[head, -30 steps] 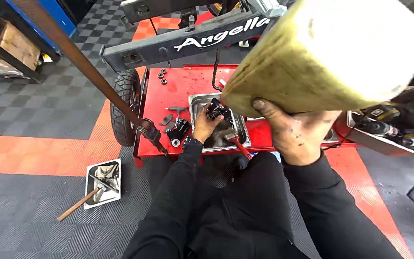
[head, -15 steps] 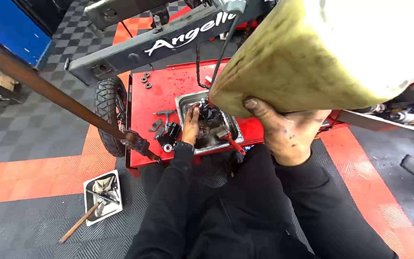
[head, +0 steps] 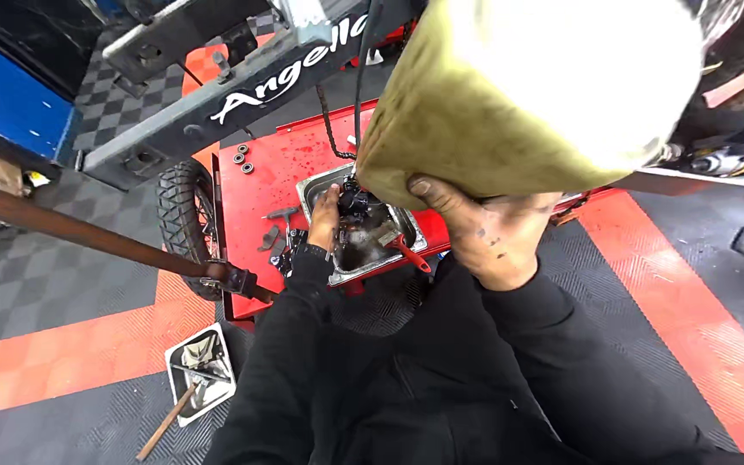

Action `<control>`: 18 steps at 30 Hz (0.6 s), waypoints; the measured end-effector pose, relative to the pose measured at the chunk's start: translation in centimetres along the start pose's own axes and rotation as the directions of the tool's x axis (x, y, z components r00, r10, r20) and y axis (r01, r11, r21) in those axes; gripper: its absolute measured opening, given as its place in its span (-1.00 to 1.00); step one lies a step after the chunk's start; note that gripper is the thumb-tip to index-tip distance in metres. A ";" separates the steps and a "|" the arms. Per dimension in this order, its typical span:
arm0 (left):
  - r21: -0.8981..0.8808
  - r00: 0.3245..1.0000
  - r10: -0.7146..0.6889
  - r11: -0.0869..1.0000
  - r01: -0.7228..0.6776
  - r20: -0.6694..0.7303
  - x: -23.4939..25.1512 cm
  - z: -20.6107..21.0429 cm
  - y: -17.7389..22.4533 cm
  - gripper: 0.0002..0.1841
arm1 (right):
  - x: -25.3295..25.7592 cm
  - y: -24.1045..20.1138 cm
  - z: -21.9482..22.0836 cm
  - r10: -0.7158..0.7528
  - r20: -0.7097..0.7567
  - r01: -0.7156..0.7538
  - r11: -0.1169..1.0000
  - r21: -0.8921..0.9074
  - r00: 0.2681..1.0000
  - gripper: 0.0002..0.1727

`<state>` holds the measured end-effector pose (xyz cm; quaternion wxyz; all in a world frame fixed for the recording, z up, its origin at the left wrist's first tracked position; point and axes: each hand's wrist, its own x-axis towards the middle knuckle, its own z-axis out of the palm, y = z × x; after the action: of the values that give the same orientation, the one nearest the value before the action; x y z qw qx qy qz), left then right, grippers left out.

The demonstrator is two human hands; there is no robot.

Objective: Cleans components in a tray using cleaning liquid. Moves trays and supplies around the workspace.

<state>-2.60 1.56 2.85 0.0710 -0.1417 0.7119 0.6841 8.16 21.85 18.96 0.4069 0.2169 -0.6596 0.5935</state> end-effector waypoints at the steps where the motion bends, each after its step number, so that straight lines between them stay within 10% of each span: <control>1: -0.020 1.000 0.009 1.000 -0.010 -0.017 0.0 0.2 -0.3 -0.40 | -0.1 0.3 -0.2 0.009 -0.012 -0.009 1.000 0.000 1.000 -0.19; 18: -0.203 0.991 -0.123 0.970 0.130 0.044 1.0 -0.4 -0.6 -0.43 | -1.1 2.2 -1.8 0.078 -0.118 -0.082 0.996 -0.026 0.990 -0.13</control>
<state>-3.37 1.06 1.97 0.1103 -0.1828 0.6257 0.7503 7.59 23.85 16.65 0.4242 0.1488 -0.6518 0.6109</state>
